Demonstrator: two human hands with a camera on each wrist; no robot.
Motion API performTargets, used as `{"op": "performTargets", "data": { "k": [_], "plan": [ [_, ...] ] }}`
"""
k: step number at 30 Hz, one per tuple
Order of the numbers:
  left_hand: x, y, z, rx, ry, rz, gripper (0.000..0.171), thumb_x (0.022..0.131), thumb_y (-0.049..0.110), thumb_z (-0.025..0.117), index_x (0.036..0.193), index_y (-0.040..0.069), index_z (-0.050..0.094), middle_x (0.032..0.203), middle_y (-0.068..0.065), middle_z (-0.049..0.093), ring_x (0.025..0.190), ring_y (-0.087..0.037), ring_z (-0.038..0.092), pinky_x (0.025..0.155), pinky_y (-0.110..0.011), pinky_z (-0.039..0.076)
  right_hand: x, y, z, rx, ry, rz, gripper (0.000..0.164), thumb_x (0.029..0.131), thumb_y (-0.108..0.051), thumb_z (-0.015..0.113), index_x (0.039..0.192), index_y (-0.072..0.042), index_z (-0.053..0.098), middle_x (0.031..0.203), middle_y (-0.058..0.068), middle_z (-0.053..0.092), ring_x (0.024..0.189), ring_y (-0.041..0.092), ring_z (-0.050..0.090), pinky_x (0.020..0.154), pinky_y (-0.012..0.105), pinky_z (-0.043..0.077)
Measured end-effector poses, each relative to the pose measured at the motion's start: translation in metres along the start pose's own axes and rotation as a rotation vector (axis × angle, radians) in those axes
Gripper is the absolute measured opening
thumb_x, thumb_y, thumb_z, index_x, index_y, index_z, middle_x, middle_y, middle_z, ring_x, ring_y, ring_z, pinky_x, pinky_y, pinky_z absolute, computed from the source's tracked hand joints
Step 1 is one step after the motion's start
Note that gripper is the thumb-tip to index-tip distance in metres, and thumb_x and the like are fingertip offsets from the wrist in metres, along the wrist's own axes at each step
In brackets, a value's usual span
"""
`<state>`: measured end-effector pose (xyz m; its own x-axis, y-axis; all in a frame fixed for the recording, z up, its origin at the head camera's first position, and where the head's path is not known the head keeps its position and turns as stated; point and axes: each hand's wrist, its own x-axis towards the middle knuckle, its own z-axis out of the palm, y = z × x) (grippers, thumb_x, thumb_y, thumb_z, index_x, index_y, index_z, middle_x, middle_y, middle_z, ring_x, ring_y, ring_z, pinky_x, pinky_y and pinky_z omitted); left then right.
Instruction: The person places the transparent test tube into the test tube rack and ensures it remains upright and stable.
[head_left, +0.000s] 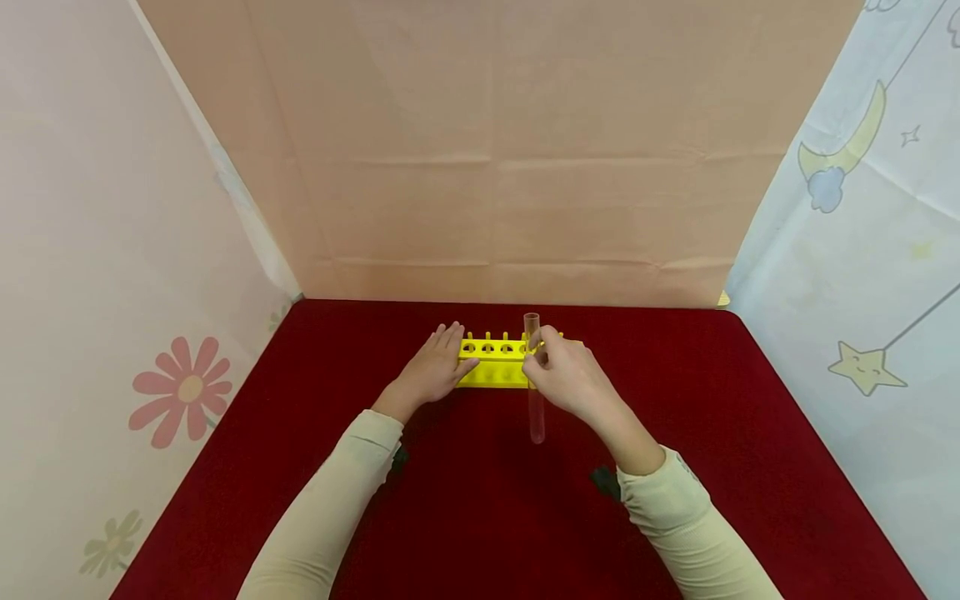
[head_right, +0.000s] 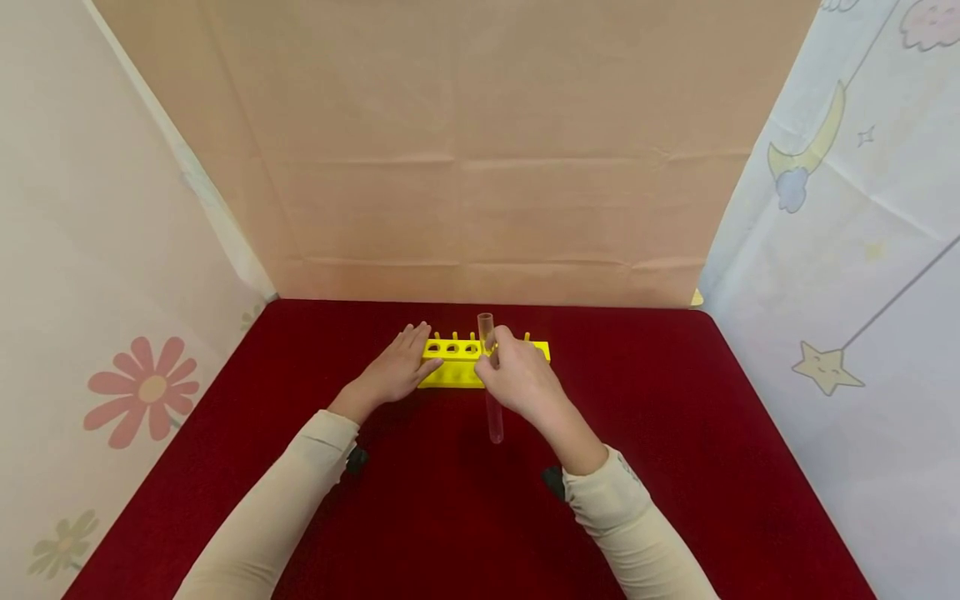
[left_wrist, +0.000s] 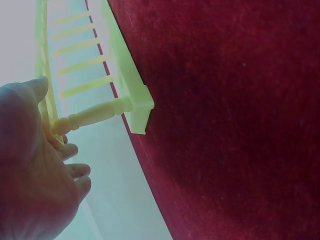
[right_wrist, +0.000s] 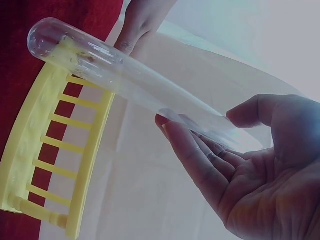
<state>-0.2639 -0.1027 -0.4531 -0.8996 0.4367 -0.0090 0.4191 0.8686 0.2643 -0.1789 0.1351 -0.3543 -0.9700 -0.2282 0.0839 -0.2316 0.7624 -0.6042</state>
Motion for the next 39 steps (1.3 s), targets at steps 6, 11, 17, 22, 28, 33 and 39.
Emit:
{"op": "performTargets", "data": {
  "k": [6,11,17,22,28,33,39],
  "plan": [
    [0.000,0.000,0.001,-0.003,0.011,0.006,0.077,0.108,0.052,0.035,0.161,-0.001,0.016,0.168,-0.017,0.017,0.156,-0.033,0.011,0.127,-0.044,0.011,0.002,-0.003,-0.001,-0.004,0.005,-0.001,0.026,0.095,-0.019,0.056,0.116,-0.003,0.058,0.101,0.013,0.072,0.067,0.017,0.061,0.058,0.029,0.051],
    [0.001,-0.001,0.002,0.008,0.007,0.002,0.077,0.108,0.053,0.034,0.161,0.000,0.015,0.169,-0.015,0.015,0.156,-0.034,0.013,0.127,-0.043,0.011,0.003,-0.005,-0.001,0.001,0.013,-0.009,0.026,0.095,-0.018,0.055,0.117,-0.003,0.057,0.103,0.014,0.072,0.071,0.018,0.063,0.061,0.029,0.053],
    [0.002,-0.002,0.004,0.009,0.011,0.004,0.077,0.108,0.052,0.033,0.161,0.000,0.015,0.168,-0.016,0.015,0.155,-0.036,0.014,0.126,-0.044,0.011,0.004,-0.006,-0.002,-0.002,0.025,-0.031,0.026,0.097,-0.019,0.056,0.117,-0.003,0.057,0.104,0.014,0.072,0.074,0.019,0.064,0.063,0.030,0.053],
    [0.002,-0.001,0.004,0.018,0.012,0.003,0.077,0.108,0.052,0.034,0.161,-0.001,0.015,0.168,-0.017,0.016,0.155,-0.036,0.015,0.126,-0.044,0.012,0.006,-0.007,-0.002,-0.005,0.036,-0.039,0.026,0.098,-0.020,0.057,0.117,-0.003,0.057,0.105,0.014,0.071,0.079,0.021,0.065,0.065,0.031,0.055],
    [0.002,-0.001,0.004,0.018,0.018,0.010,0.077,0.108,0.051,0.035,0.161,-0.001,0.015,0.168,-0.017,0.017,0.155,-0.036,0.016,0.126,-0.044,0.013,0.009,-0.008,-0.002,-0.005,0.042,-0.050,0.025,0.098,-0.019,0.057,0.117,-0.003,0.057,0.105,0.014,0.070,0.079,0.021,0.064,0.065,0.031,0.054],
    [0.002,-0.002,0.004,0.014,0.033,0.017,0.076,0.108,0.051,0.036,0.160,-0.001,0.018,0.168,-0.018,0.017,0.155,-0.037,0.017,0.126,-0.045,0.013,0.012,-0.009,-0.003,-0.010,0.048,-0.063,0.025,0.099,-0.020,0.057,0.117,-0.002,0.057,0.103,0.012,0.070,0.078,0.020,0.063,0.066,0.032,0.054],
    [0.003,-0.003,0.004,0.005,0.031,0.019,0.076,0.108,0.051,0.036,0.160,-0.001,0.018,0.167,-0.019,0.019,0.154,-0.037,0.018,0.126,-0.046,0.014,0.016,-0.010,-0.002,-0.008,0.039,-0.068,0.026,0.101,-0.023,0.056,0.118,-0.003,0.056,0.103,0.011,0.070,0.082,0.021,0.065,0.068,0.034,0.054]
  ]
}}
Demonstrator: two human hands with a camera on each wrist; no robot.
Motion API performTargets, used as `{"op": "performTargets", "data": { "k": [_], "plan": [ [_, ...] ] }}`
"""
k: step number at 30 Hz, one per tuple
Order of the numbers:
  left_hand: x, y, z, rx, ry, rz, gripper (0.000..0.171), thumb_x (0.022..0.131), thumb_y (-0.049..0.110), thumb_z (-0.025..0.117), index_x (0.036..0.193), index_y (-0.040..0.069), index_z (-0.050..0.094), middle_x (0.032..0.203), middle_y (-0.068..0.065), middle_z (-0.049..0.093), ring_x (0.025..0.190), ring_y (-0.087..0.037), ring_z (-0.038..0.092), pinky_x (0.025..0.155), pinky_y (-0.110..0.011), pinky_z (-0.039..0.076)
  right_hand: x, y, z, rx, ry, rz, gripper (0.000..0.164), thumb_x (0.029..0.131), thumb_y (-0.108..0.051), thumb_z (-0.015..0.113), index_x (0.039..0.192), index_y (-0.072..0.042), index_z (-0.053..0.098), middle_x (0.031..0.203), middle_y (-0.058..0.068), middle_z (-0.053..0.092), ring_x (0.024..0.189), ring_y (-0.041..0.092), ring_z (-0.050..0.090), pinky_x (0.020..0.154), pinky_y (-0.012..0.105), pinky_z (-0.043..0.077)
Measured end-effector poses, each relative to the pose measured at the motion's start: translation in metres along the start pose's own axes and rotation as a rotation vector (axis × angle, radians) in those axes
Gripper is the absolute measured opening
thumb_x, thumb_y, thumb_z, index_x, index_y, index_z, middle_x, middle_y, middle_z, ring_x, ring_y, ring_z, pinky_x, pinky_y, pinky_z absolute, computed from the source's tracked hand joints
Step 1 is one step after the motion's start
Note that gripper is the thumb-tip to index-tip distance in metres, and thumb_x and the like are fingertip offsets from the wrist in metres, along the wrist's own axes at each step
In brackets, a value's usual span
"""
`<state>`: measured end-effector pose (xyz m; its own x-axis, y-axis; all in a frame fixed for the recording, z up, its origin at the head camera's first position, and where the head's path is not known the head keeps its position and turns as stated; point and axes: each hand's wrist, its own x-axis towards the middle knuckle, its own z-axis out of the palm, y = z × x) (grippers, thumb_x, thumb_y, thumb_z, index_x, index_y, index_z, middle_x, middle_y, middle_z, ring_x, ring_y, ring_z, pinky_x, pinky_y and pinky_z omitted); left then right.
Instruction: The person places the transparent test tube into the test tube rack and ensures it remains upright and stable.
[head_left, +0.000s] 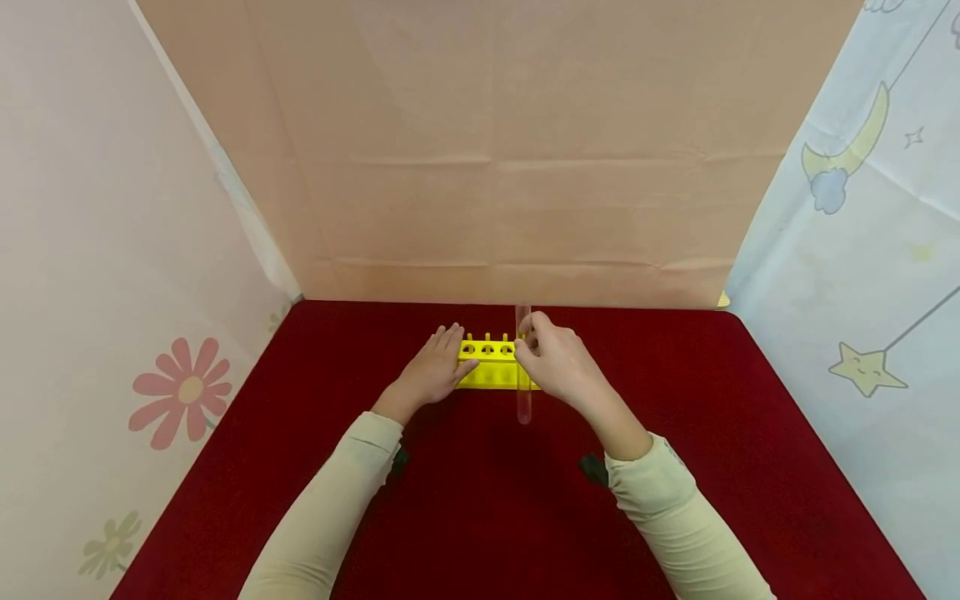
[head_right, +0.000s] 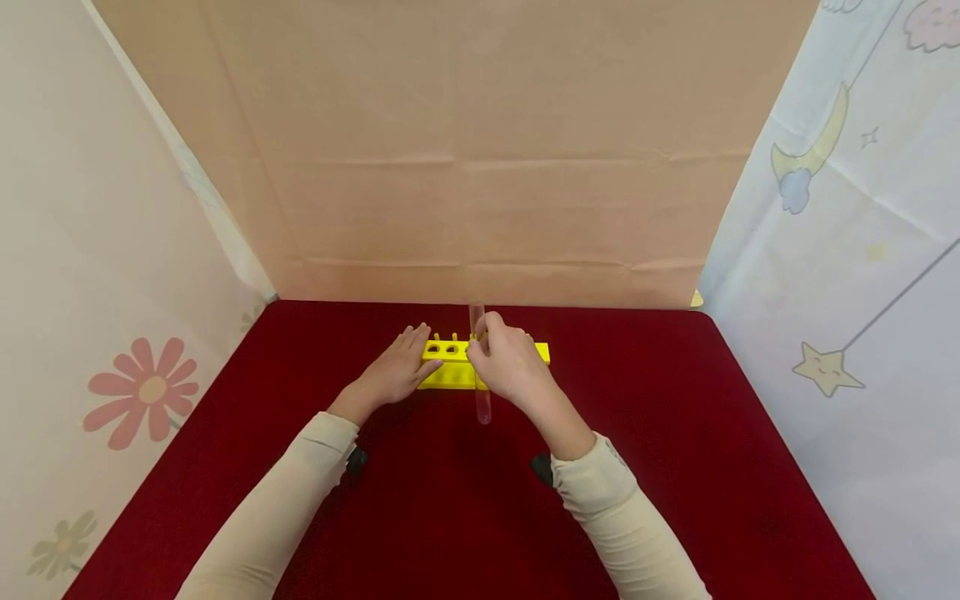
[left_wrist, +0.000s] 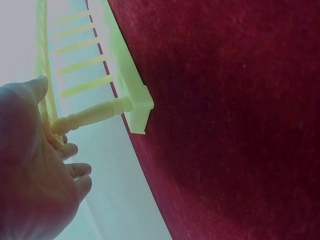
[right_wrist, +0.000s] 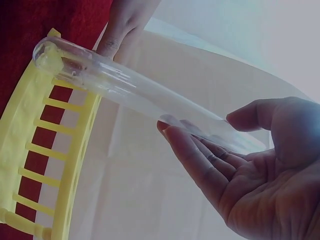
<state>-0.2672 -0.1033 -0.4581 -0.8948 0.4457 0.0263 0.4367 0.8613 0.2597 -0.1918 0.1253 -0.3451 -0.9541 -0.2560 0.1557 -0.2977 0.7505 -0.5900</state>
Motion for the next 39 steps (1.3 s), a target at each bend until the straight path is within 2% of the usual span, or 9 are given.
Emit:
{"op": "performTargets", "data": {
  "k": [8,18,27,31,39],
  "plan": [
    [0.001,0.000,0.001,-0.017,-0.016,-0.019,0.078,0.107,0.053,0.036,0.161,0.001,0.016,0.168,-0.016,0.016,0.155,-0.037,0.016,0.126,-0.045,0.012,0.004,-0.002,0.001,0.010,-0.015,0.001,0.023,0.101,-0.023,0.057,0.117,-0.005,0.056,0.105,0.011,0.071,0.090,0.023,0.068,0.071,0.036,0.056],
    [-0.001,0.000,-0.001,-0.018,-0.004,-0.008,0.077,0.107,0.051,0.038,0.160,-0.001,0.019,0.167,-0.018,0.020,0.154,-0.038,0.018,0.126,-0.046,0.015,0.008,-0.007,0.002,0.021,-0.013,-0.008,0.021,0.102,-0.022,0.058,0.114,-0.005,0.055,0.102,0.010,0.071,0.084,0.021,0.067,0.069,0.034,0.056],
    [-0.002,0.001,-0.002,-0.046,-0.005,-0.001,0.078,0.107,0.052,0.039,0.160,-0.001,0.020,0.167,-0.018,0.019,0.154,-0.038,0.018,0.126,-0.047,0.015,0.010,-0.012,0.001,0.031,0.023,-0.026,0.022,0.101,-0.021,0.058,0.116,-0.004,0.056,0.102,0.010,0.071,0.091,0.023,0.068,0.077,0.039,0.058],
    [-0.002,0.001,-0.002,-0.030,-0.003,-0.003,0.078,0.107,0.052,0.039,0.160,-0.001,0.019,0.167,-0.018,0.020,0.154,-0.039,0.019,0.125,-0.047,0.016,0.011,-0.015,0.000,0.044,0.027,-0.037,0.022,0.101,-0.020,0.058,0.116,-0.004,0.056,0.104,0.011,0.071,0.093,0.024,0.069,0.079,0.040,0.058],
    [-0.001,-0.001,0.000,-0.028,-0.013,-0.012,0.079,0.106,0.054,0.039,0.161,0.001,0.016,0.168,-0.017,0.019,0.154,-0.038,0.018,0.125,-0.047,0.016,0.017,-0.016,0.001,0.051,0.032,-0.036,0.021,0.101,-0.021,0.058,0.116,-0.005,0.055,0.104,0.009,0.071,0.093,0.022,0.068,0.079,0.039,0.058]
  ]
}}
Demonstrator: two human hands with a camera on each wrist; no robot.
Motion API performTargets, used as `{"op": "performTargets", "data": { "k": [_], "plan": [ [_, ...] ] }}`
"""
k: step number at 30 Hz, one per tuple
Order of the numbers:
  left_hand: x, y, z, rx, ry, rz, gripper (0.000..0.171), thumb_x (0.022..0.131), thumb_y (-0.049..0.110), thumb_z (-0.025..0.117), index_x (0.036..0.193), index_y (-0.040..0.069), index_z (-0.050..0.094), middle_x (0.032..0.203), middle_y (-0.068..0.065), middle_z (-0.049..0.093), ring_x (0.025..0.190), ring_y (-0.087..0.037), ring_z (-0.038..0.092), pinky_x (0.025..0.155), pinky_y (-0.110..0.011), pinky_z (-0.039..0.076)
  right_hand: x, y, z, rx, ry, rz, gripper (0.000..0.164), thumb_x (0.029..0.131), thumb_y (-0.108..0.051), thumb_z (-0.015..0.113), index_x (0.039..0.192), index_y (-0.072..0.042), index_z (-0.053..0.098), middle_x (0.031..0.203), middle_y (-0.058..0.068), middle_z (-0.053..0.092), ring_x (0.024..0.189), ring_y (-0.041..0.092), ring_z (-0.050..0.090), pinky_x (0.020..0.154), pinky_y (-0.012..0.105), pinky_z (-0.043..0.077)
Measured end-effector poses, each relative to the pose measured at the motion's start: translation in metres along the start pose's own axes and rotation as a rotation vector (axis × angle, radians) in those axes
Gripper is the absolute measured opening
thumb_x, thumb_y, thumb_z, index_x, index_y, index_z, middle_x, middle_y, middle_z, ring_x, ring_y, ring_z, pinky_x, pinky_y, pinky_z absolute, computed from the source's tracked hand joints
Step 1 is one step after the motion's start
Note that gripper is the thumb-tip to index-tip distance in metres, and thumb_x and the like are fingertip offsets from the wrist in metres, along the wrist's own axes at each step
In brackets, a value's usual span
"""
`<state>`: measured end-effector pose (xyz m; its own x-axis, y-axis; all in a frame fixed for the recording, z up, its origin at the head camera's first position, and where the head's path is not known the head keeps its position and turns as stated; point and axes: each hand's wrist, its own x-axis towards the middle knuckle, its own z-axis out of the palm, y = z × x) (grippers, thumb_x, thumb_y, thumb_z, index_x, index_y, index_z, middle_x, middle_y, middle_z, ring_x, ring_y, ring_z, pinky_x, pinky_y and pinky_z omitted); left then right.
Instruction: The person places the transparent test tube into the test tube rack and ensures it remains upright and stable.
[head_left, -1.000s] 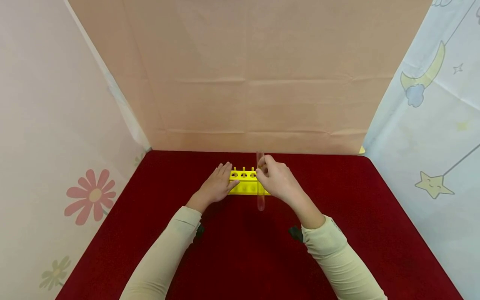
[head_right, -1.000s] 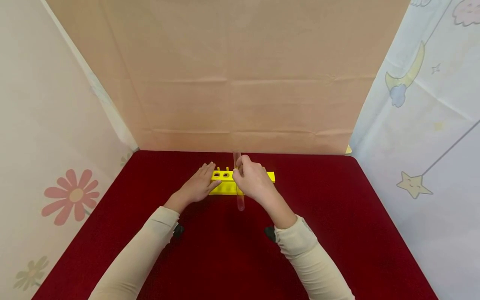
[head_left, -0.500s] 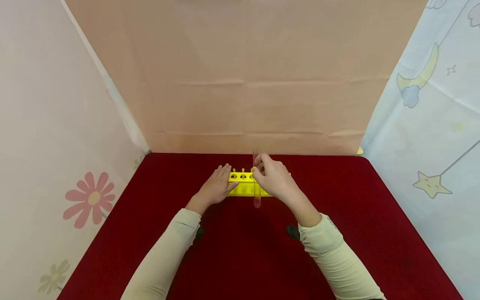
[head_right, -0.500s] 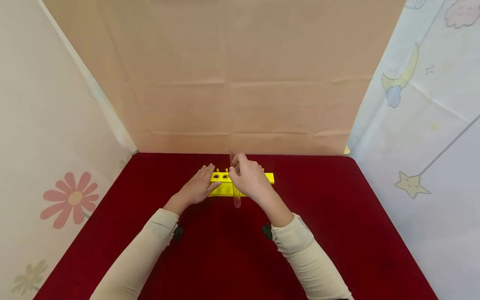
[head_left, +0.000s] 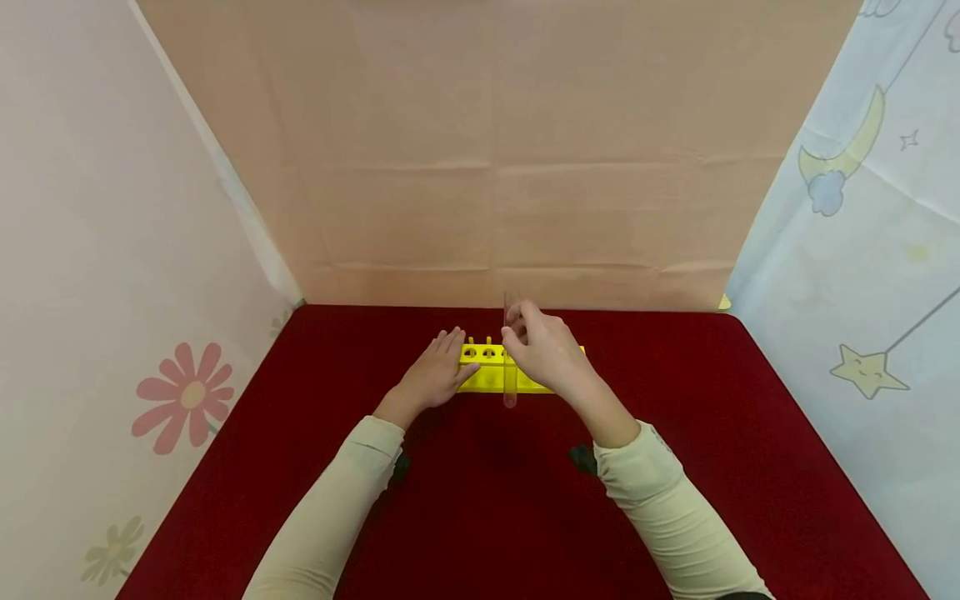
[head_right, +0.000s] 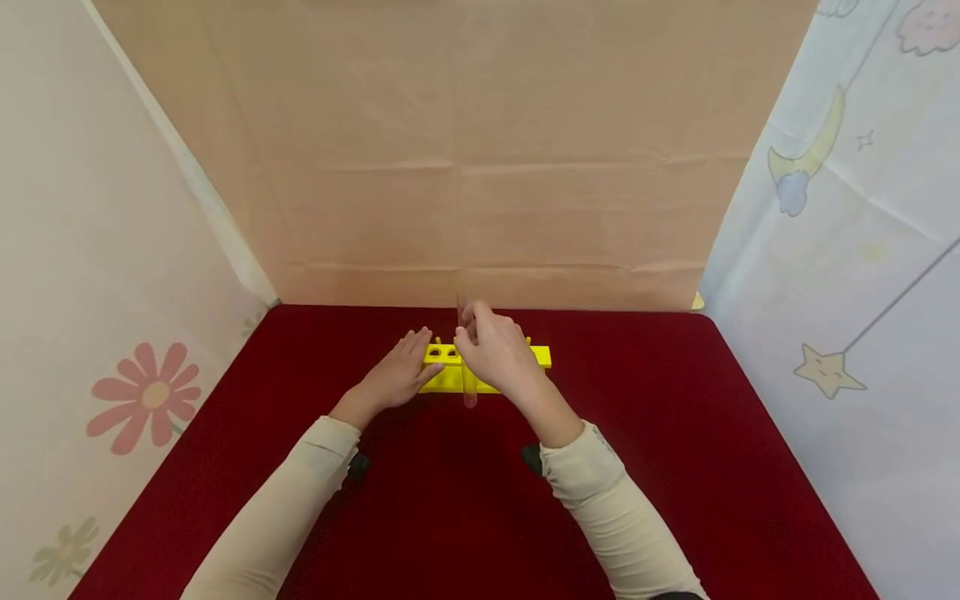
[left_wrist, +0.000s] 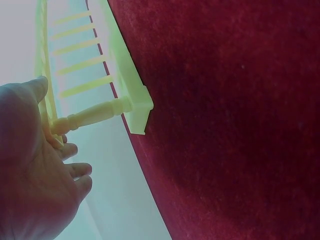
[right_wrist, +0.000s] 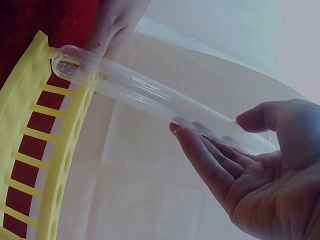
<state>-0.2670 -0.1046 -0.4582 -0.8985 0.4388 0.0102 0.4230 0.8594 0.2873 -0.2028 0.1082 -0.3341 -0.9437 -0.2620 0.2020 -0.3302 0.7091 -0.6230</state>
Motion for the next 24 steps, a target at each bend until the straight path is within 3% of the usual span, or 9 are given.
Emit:
{"op": "performTargets", "data": {
  "k": [12,24],
  "plan": [
    [0.000,0.000,0.000,0.013,-0.003,0.003,0.079,0.107,0.053,0.038,0.161,0.000,0.016,0.168,-0.018,0.018,0.154,-0.039,0.018,0.125,-0.047,0.016,0.007,-0.002,0.001,0.034,-0.002,0.026,0.023,0.102,-0.024,0.057,0.118,-0.008,0.055,0.109,0.008,0.070,0.094,0.022,0.067,0.079,0.039,0.058],
    [-0.001,0.000,-0.001,0.005,0.000,0.013,0.079,0.107,0.052,0.038,0.160,-0.002,0.015,0.167,-0.019,0.018,0.154,-0.039,0.017,0.125,-0.047,0.015,0.012,-0.004,0.004,0.053,0.039,-0.004,0.021,0.103,-0.023,0.057,0.117,-0.008,0.055,0.110,0.011,0.072,0.093,0.022,0.068,0.078,0.039,0.058]
  ]
}}
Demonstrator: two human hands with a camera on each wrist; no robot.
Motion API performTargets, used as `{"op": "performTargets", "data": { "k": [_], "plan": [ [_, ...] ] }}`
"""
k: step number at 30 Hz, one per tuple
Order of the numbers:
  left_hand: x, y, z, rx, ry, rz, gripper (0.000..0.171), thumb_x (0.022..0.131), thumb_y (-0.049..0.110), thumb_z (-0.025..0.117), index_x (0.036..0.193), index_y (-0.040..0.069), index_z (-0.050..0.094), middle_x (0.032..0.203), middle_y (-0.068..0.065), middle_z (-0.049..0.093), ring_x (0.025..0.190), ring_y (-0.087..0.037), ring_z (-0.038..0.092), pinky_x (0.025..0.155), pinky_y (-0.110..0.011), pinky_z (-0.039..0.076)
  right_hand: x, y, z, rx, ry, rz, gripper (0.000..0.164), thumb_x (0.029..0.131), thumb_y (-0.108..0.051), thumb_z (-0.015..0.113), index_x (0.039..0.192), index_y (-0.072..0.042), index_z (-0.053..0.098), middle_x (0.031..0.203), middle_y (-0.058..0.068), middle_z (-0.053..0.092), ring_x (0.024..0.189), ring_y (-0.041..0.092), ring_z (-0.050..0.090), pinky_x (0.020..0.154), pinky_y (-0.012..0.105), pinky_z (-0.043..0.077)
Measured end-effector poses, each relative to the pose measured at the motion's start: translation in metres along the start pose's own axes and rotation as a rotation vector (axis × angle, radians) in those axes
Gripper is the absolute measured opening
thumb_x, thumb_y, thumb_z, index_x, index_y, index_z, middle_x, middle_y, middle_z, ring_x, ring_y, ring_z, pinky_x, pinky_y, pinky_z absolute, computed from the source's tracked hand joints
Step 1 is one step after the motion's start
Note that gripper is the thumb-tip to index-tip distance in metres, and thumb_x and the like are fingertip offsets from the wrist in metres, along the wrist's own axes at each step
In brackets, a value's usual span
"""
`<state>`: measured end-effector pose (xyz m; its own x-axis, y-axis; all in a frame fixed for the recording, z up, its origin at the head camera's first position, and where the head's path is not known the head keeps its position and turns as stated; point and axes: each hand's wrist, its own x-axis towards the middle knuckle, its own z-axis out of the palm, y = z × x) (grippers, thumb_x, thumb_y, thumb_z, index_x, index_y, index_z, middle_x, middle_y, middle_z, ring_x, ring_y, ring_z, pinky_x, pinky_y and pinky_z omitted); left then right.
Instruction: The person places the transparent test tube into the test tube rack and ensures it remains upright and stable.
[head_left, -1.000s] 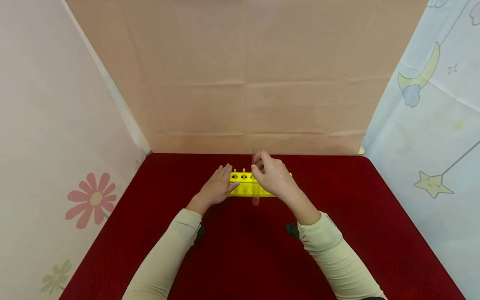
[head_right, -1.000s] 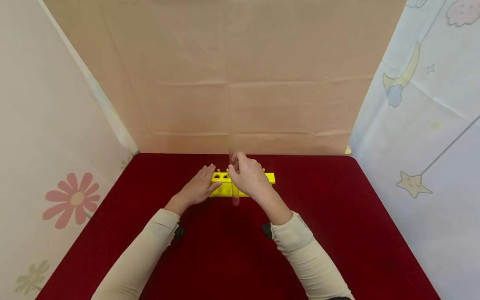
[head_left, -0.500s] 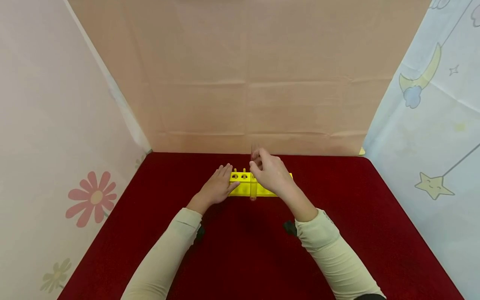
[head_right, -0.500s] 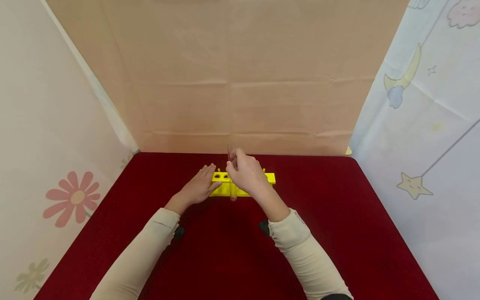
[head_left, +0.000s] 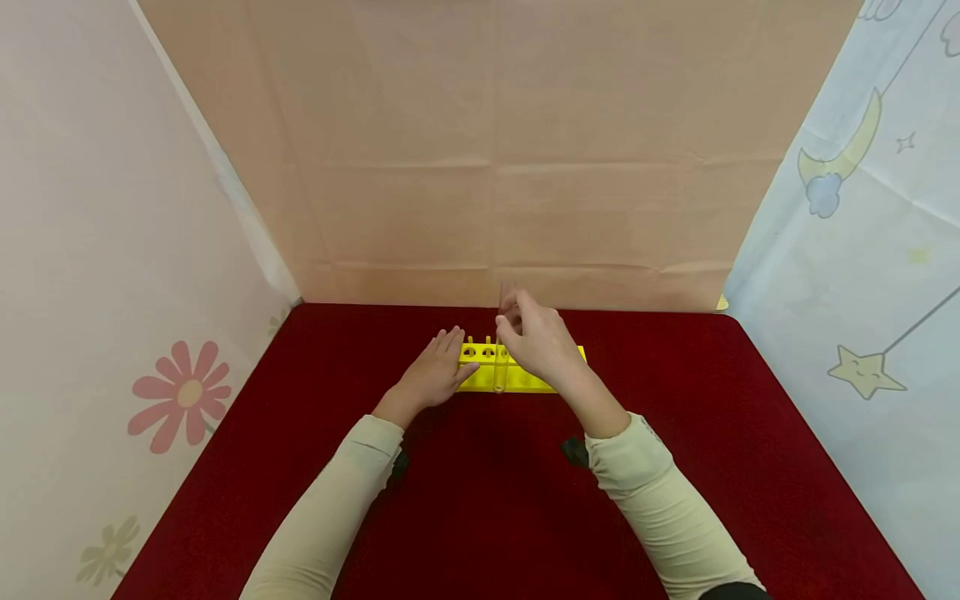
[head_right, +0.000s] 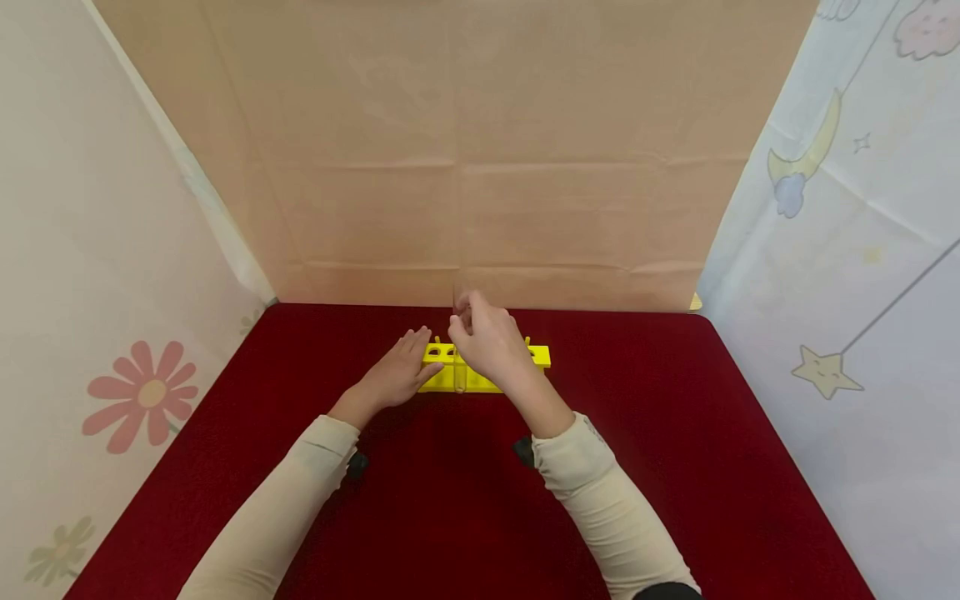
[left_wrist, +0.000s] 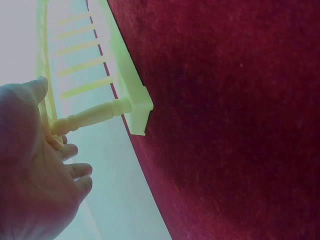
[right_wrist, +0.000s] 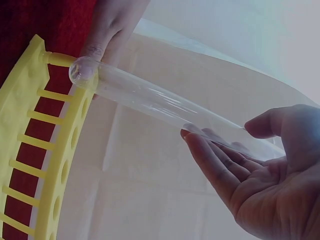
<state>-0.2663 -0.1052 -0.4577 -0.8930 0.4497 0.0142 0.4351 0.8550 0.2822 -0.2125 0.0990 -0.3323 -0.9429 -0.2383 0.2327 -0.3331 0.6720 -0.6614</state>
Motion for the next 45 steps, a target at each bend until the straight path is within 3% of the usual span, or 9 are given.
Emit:
{"op": "performTargets", "data": {
  "k": [29,41,45],
  "plan": [
    [0.002,0.004,0.002,-0.011,-0.021,-0.012,0.081,0.107,0.055,0.037,0.161,0.000,0.014,0.168,-0.017,0.015,0.155,-0.037,0.015,0.126,-0.045,0.013,0.007,0.001,0.004,0.059,0.041,0.008,0.024,0.104,-0.025,0.057,0.122,-0.009,0.054,0.109,0.007,0.072,0.091,0.020,0.071,0.064,0.033,0.056],
    [0.000,0.003,0.000,-0.001,-0.017,-0.016,0.080,0.107,0.053,0.039,0.161,-0.001,0.015,0.168,-0.017,0.017,0.155,-0.038,0.016,0.126,-0.045,0.014,0.014,0.002,0.009,0.093,0.068,0.009,0.028,0.104,-0.025,0.057,0.126,-0.007,0.054,0.115,0.010,0.071,0.098,0.025,0.071,0.066,0.034,0.061],
    [-0.001,0.003,0.000,-0.005,-0.017,-0.015,0.080,0.106,0.053,0.039,0.161,-0.001,0.015,0.168,-0.018,0.017,0.155,-0.038,0.016,0.126,-0.045,0.014,0.016,0.003,0.011,0.091,0.074,0.021,0.029,0.104,-0.026,0.057,0.126,-0.007,0.054,0.117,0.011,0.070,0.101,0.025,0.071,0.074,0.037,0.061]
  ]
}}
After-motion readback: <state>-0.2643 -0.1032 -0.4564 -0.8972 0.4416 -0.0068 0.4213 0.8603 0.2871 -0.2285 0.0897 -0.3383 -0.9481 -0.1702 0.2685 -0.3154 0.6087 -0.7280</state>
